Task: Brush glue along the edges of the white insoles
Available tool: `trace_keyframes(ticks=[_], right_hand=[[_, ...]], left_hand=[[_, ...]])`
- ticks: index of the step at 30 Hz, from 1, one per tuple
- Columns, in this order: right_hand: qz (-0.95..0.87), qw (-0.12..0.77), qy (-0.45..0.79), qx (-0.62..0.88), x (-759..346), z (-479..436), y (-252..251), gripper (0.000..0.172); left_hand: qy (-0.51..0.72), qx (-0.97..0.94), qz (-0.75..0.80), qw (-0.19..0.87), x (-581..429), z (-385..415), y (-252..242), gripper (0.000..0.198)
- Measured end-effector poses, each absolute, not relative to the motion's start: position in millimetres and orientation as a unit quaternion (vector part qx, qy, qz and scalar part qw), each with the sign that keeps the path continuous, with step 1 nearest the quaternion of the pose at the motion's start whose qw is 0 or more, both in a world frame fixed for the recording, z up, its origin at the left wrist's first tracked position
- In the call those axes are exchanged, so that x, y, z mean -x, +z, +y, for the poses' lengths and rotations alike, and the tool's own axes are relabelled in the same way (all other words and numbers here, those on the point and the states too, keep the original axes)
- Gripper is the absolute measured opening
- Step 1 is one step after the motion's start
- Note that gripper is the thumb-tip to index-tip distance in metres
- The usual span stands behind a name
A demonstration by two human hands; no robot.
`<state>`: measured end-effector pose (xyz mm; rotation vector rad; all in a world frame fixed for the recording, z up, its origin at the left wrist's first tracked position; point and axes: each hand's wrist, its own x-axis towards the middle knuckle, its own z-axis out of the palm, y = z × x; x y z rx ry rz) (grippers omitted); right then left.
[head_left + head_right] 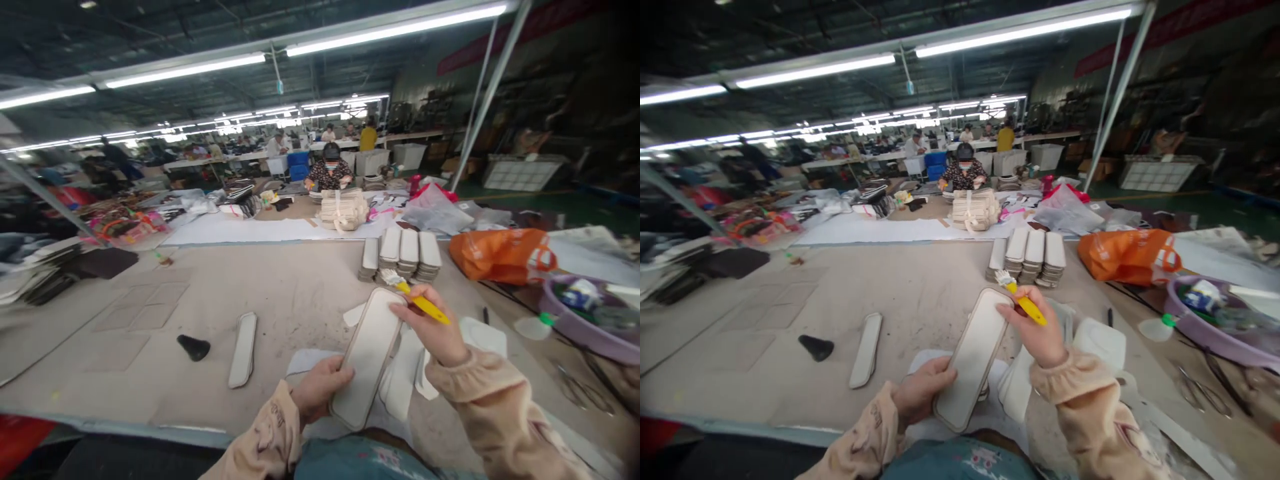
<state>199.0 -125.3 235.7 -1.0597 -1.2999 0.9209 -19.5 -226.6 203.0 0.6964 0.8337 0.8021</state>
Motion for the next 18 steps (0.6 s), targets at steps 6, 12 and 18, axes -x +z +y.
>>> trace_keyframes(ticks=[6, 12, 18], right_hand=[[-0.548, 0.563, 0.384, 0.485, -173.2, -118.5, 205.3, 0.037], [-0.513, 0.569, 0.400, 0.502, -180.5, -130.3, 168.4, 0.036], [-0.465, 0.537, 0.410, 0.572, -201.2, -158.2, 141.1, 0.038]], left_hand=[[0.392, -0.298, 0.451, 0.745, 45.1, -218.4, 161.3, 0.048], [0.436, -0.251, 0.525, 0.686, 120.3, -216.0, 127.0, 0.048], [0.375, -0.268, 0.672, 0.580, 197.6, -172.2, 85.1, 0.044]])
